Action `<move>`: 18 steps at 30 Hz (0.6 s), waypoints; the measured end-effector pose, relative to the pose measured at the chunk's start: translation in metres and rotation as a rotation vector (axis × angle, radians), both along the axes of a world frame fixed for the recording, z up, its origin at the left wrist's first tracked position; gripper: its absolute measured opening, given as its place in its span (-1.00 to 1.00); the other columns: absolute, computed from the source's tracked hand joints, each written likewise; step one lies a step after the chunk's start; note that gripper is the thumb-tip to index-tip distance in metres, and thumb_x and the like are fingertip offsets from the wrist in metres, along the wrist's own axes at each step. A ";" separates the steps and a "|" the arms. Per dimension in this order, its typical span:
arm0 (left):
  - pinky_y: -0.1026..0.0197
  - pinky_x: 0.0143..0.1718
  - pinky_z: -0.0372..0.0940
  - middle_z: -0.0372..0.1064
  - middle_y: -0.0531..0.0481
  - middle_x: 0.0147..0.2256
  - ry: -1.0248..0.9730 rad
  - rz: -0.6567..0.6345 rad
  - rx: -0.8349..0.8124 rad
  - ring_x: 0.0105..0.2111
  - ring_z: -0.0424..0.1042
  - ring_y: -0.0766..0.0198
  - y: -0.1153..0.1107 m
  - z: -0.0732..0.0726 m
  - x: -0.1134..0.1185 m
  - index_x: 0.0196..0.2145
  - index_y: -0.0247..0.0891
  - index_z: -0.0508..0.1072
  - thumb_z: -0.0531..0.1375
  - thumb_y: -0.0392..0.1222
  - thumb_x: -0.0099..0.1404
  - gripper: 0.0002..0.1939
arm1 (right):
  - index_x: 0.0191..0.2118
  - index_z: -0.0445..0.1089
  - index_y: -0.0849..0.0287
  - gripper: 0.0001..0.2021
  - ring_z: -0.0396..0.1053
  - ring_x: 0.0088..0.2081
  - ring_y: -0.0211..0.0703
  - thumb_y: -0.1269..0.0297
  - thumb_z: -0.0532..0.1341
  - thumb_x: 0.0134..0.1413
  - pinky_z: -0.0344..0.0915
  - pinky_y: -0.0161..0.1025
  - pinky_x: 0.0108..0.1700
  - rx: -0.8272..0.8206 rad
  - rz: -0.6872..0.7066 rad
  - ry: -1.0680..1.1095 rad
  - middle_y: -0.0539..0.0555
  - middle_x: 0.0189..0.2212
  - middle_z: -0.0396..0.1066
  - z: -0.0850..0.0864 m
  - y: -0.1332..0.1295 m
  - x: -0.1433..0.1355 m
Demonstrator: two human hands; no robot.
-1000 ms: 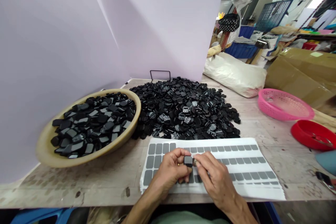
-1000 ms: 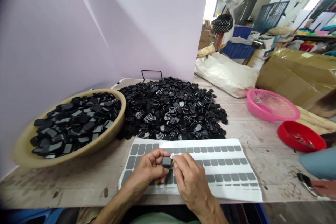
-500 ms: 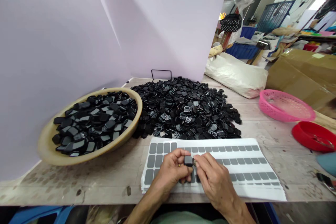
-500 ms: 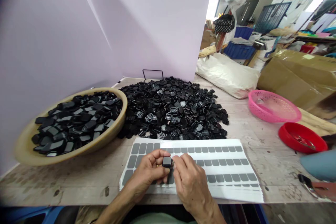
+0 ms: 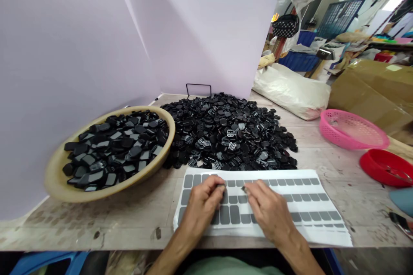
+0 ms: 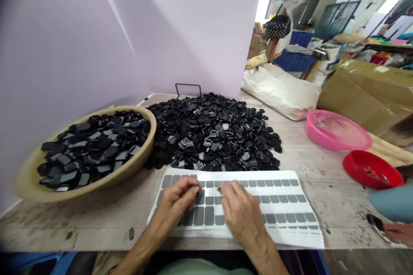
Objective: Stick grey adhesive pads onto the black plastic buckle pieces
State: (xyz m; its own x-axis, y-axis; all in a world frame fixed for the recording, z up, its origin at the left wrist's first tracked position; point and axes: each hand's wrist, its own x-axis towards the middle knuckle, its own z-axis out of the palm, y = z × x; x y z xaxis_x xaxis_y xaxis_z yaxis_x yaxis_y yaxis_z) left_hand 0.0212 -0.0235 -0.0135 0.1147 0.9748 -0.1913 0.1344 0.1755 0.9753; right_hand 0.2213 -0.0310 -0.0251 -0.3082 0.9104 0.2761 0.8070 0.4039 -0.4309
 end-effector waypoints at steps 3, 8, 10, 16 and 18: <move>0.35 -0.54 0.06 0.19 0.13 -0.58 0.135 0.025 0.029 -0.57 0.17 0.37 -0.001 0.002 -0.015 -0.24 -0.23 0.43 0.12 -0.07 0.26 -0.79 | -0.20 0.33 0.13 -0.78 0.36 -0.41 -0.19 0.41 -0.04 0.22 0.21 -0.27 -0.41 -0.029 -0.104 -0.062 0.04 -0.35 0.37 0.002 0.004 0.014; 0.33 -0.48 0.05 0.26 0.10 -0.54 0.234 -0.314 0.076 -0.51 0.19 0.33 -0.016 0.007 -0.017 -0.27 -0.20 0.47 0.05 -0.14 0.30 -0.79 | -0.36 0.27 0.11 -0.84 0.31 -0.45 -0.20 0.45 0.00 0.15 0.11 -0.26 -0.43 -0.108 0.020 -0.193 -0.02 -0.44 0.32 0.008 -0.005 0.008; 0.32 -0.40 0.09 0.34 0.08 -0.48 0.265 -0.417 0.133 -0.46 0.25 0.30 -0.022 0.011 -0.014 -0.28 -0.17 0.48 0.06 -0.22 0.28 -0.80 | -0.38 0.24 0.12 -0.85 0.29 -0.45 -0.20 0.47 0.01 0.12 0.07 -0.25 -0.44 -0.116 0.037 -0.242 -0.01 -0.45 0.30 0.009 -0.010 0.001; 0.32 -0.36 0.07 0.33 0.10 -0.45 0.387 -0.619 0.185 -0.41 0.30 0.30 -0.030 0.025 -0.012 -0.40 -0.17 0.42 0.03 -0.45 0.17 -0.76 | -0.39 0.22 0.12 -0.85 0.29 -0.44 -0.19 0.47 0.00 0.14 0.05 -0.24 -0.44 -0.189 0.071 -0.275 0.00 -0.42 0.30 0.011 -0.017 -0.006; 0.32 -0.36 0.06 0.29 0.11 -0.46 0.414 -0.648 0.189 -0.42 0.29 0.31 -0.030 0.026 -0.012 -0.42 -0.17 0.38 0.02 -0.48 0.15 -0.75 | -0.39 0.22 0.12 -0.84 0.30 -0.44 -0.19 0.46 -0.01 0.16 0.06 -0.24 -0.43 -0.195 0.064 -0.277 0.00 -0.42 0.30 0.012 -0.018 -0.008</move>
State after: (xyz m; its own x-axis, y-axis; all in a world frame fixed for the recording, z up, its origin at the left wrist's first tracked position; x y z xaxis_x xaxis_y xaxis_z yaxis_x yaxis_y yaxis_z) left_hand 0.0094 -0.0530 0.0129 0.6262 0.7586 -0.1802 0.5119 -0.2257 0.8289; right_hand 0.2136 -0.0494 -0.0131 -0.4049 0.9143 -0.0034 0.8799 0.3887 -0.2733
